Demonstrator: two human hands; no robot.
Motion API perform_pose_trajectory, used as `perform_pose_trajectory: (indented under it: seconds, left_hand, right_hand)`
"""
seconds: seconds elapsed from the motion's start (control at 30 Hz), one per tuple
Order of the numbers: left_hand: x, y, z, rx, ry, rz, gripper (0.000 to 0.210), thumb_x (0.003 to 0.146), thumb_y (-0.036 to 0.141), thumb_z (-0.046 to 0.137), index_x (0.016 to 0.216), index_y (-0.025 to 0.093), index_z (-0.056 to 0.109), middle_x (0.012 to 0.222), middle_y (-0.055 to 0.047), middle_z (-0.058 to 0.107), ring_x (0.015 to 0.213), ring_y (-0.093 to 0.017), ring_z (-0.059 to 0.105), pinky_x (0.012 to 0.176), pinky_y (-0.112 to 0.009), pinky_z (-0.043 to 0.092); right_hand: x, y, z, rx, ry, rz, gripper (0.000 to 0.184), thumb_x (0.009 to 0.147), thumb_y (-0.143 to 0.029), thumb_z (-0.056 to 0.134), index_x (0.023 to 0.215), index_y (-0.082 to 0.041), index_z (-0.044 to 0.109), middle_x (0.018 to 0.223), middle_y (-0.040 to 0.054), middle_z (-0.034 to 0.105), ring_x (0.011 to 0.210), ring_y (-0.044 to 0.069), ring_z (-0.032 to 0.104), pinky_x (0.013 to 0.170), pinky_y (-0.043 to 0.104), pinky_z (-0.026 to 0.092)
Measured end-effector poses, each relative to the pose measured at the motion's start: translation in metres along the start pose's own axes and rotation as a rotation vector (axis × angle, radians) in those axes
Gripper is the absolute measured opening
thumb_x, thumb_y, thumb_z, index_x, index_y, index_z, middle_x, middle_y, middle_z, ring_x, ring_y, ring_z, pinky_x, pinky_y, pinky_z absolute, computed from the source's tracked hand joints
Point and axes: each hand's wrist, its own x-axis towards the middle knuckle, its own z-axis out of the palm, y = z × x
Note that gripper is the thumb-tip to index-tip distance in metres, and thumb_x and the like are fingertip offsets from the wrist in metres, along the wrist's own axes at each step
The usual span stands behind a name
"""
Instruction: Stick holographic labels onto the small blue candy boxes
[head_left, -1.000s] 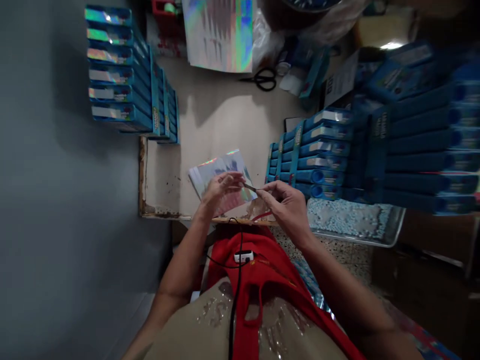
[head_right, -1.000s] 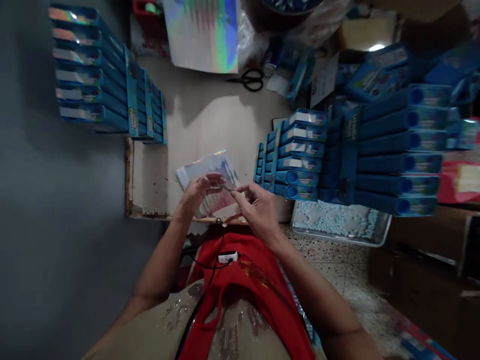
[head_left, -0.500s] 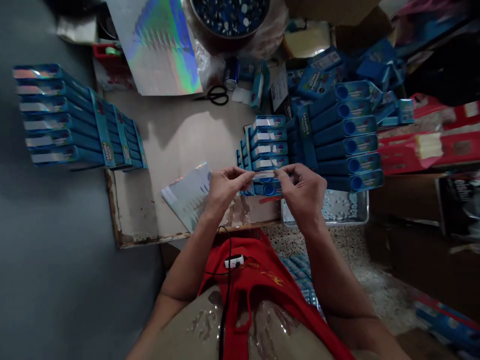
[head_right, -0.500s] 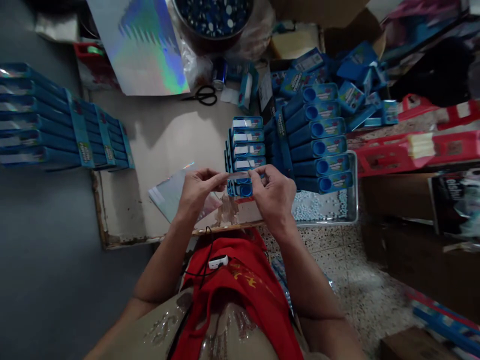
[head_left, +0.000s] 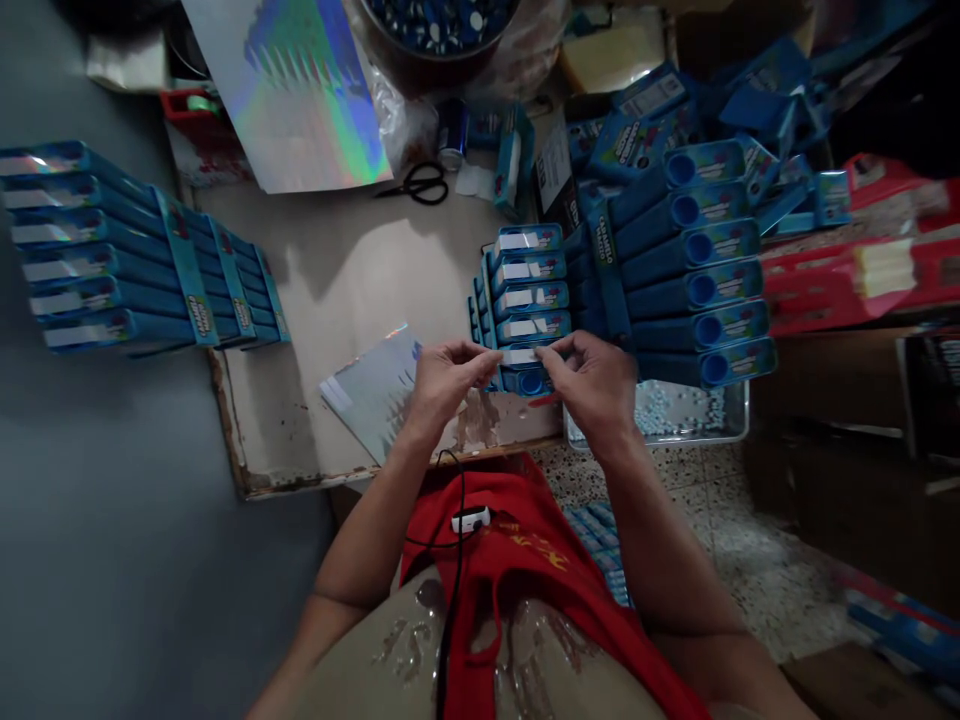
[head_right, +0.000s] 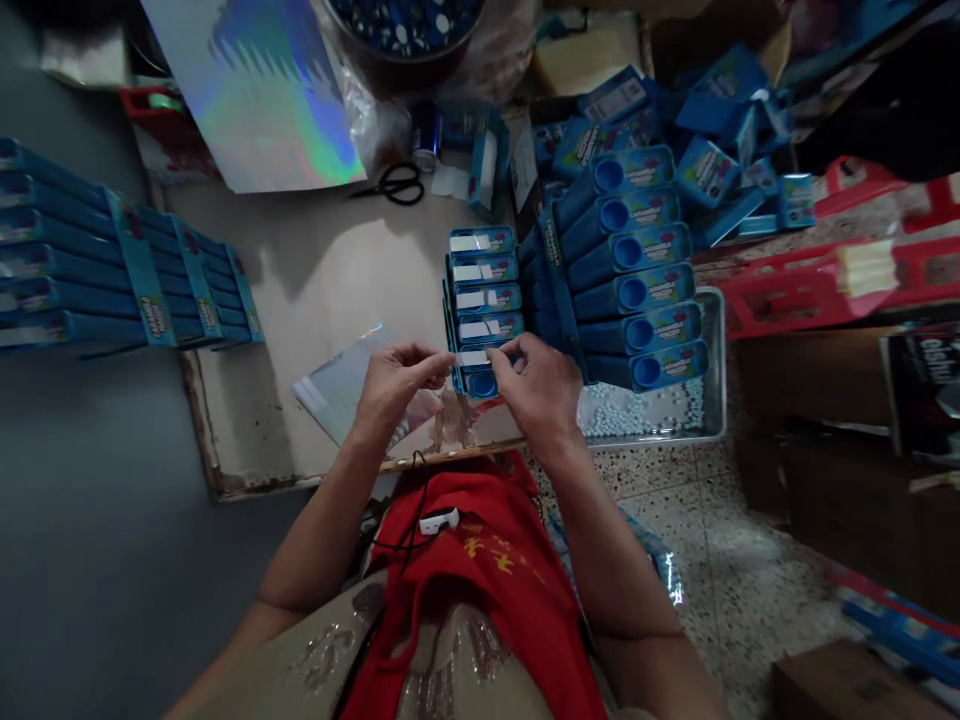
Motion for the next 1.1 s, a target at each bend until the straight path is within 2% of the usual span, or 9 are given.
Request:
perform_pose_trajectory:
  seconds: [0.13,0.23,0.37,0.47,0.57,0.63,0.8,0.97,1.1]
  left_hand:
    - [0.021,-0.026,0.008,-0.123,-0.039,-0.134,0.051,0.057,0.053,0.096,0.079,0.014,0.071,0.073,-0.004,0.070,0.065,-0.012,0.064,0.066,-0.026,0.053]
    - [0.029,-0.042,0.018,-0.171,0.087,-0.194,0.057,0.054,0.051,0.098,0.085,0.016,0.065,0.072,-0.001,0.067,0.063,-0.012,0.062,0.061,-0.024,0.049]
    - [0.001,-0.041,0.018,-0.059,0.371,0.108,0.046,0.071,0.053,0.089,0.089,0.018,0.066,0.079,-0.001,0.069,0.069,-0.012,0.063,0.061,-0.022,0.048]
    - [-0.035,-0.029,0.013,0.007,0.236,0.212,0.045,0.079,0.058,0.082,0.098,0.018,0.074,0.082,-0.003,0.072,0.066,-0.011,0.061,0.062,-0.023,0.049]
    - [-0.059,-0.021,0.014,0.032,0.013,0.180,0.059,0.067,0.054,0.092,0.112,0.019,0.077,0.081,-0.003,0.074,0.060,-0.011,0.058,0.057,-0.024,0.046]
    - [-0.063,-0.019,0.018,0.043,-0.056,0.160,0.057,0.064,0.053,0.094,0.107,0.019,0.080,0.080,-0.004,0.075,0.061,-0.012,0.059,0.058,-0.025,0.047]
    - [-0.059,-0.019,0.020,0.065,-0.001,0.181,0.037,0.080,0.056,0.081,0.080,0.019,0.078,0.069,-0.003,0.069,0.058,-0.012,0.056,0.056,-0.025,0.046]
    - [-0.055,-0.015,0.008,0.119,-0.020,0.186,0.039,0.079,0.056,0.081,0.072,0.018,0.074,0.064,-0.001,0.065,0.057,-0.012,0.055,0.055,-0.024,0.043]
    - [-0.048,-0.012,0.006,0.214,-0.042,0.153,0.038,0.080,0.054,0.080,0.070,0.018,0.073,0.060,-0.001,0.062,0.054,-0.011,0.052,0.052,-0.024,0.038]
  right_hand:
    - [0.005,0.010,0.005,0.027,0.069,0.007,0.031,0.081,-0.049,0.077,0.094,-0.024,0.064,0.055,-0.0058,0.057,0.055,0.018,0.055,0.059,0.030,0.032]
    - [0.002,0.009,0.003,0.093,0.081,0.011,0.034,0.084,-0.049,0.077,0.102,-0.025,0.060,0.053,-0.0084,0.054,0.052,0.018,0.055,0.058,0.030,0.034]
    - [-0.006,-0.005,-0.010,0.249,0.169,-0.004,0.029,0.090,-0.049,0.071,0.098,-0.024,0.058,0.052,-0.0104,0.050,0.047,0.013,0.049,0.055,0.029,0.035]
    - [-0.008,-0.014,-0.017,0.277,0.197,-0.059,0.031,0.089,-0.051,0.073,0.094,-0.024,0.058,0.051,-0.0105,0.049,0.046,0.012,0.046,0.055,0.029,0.036]
    - [-0.008,-0.017,-0.018,0.253,0.183,-0.084,0.031,0.090,-0.052,0.074,0.092,-0.025,0.058,0.051,-0.0101,0.048,0.047,0.012,0.047,0.057,0.029,0.039]
    - [-0.009,-0.019,-0.015,0.250,0.186,-0.090,0.032,0.091,-0.053,0.073,0.092,-0.025,0.058,0.052,-0.0097,0.049,0.048,0.012,0.048,0.059,0.030,0.040]
    - [-0.013,-0.019,-0.013,0.310,0.148,-0.067,0.038,0.089,-0.060,0.072,0.091,-0.025,0.059,0.052,-0.0094,0.050,0.048,0.012,0.050,0.058,0.030,0.041]
    - [-0.024,-0.003,-0.022,0.550,-0.118,0.030,0.054,0.069,-0.060,0.085,0.100,-0.025,0.058,0.069,-0.0045,0.068,0.064,0.017,0.066,0.061,0.031,0.049]
    - [-0.032,0.008,-0.021,0.458,-0.013,0.123,0.051,0.068,-0.058,0.084,0.096,-0.023,0.059,0.072,-0.0011,0.072,0.064,0.018,0.068,0.060,0.032,0.049]
